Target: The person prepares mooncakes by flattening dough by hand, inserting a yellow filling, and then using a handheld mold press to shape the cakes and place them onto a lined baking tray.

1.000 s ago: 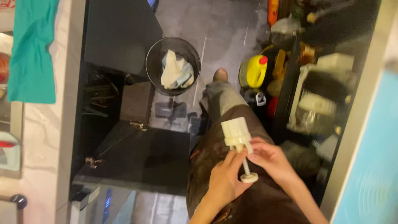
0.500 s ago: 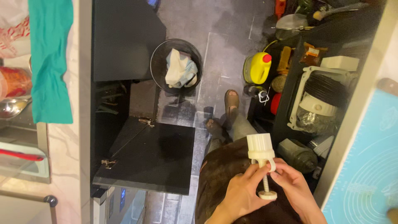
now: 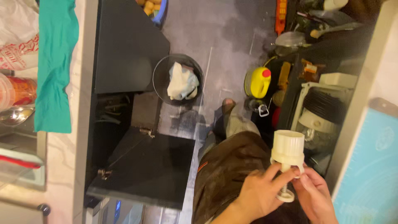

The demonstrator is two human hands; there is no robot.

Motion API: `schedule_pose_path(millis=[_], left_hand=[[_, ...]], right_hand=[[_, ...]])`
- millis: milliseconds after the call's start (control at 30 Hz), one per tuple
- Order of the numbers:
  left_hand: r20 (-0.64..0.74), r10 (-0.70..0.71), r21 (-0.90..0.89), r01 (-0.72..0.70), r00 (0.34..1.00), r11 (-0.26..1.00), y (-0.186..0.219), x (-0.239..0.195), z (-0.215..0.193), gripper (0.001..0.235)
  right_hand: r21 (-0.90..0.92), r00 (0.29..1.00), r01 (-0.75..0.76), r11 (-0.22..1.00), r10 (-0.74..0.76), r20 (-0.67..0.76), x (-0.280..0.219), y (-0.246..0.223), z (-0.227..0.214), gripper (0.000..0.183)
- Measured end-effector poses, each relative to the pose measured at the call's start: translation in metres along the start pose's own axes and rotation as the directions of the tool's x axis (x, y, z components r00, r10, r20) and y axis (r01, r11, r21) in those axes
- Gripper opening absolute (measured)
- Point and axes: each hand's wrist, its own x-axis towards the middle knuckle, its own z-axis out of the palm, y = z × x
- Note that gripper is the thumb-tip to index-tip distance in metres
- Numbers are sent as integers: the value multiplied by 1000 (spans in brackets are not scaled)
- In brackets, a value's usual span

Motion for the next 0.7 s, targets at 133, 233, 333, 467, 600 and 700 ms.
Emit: schedule_pose_path(millis=[133, 233, 333, 467, 600, 700], left_hand=[[-13, -83, -62, 82, 997, 995, -3, -5, 14, 67], [144, -141, -52, 150, 979, 987, 20, -24, 15, 71], [144, -56, -73, 67, 988, 995, -6, -16, 28, 78], [184, -129, -74, 145, 974, 987, -28, -42, 63, 68], [189, -113, -82, 130, 975, 988, -7, -57, 47, 63], [215, -62, -63, 78, 975, 995, 12, -40, 33, 68]], right_hand=[[-39, 1000, 14, 999, -14, 0, -10, 19, -22, 26], [182, 982, -120, 976, 144, -122, -56, 23, -21, 25], [20, 964, -108, 994, 110, -243, -36, 28, -32, 30], [15, 979, -56, 998, 58, -195, -57, 50, -64, 33], [148, 987, -24, 989, 47, -157, -84, 57, -47, 24], [134, 979, 1, 991, 27, -202, -86, 40, -36, 28]])
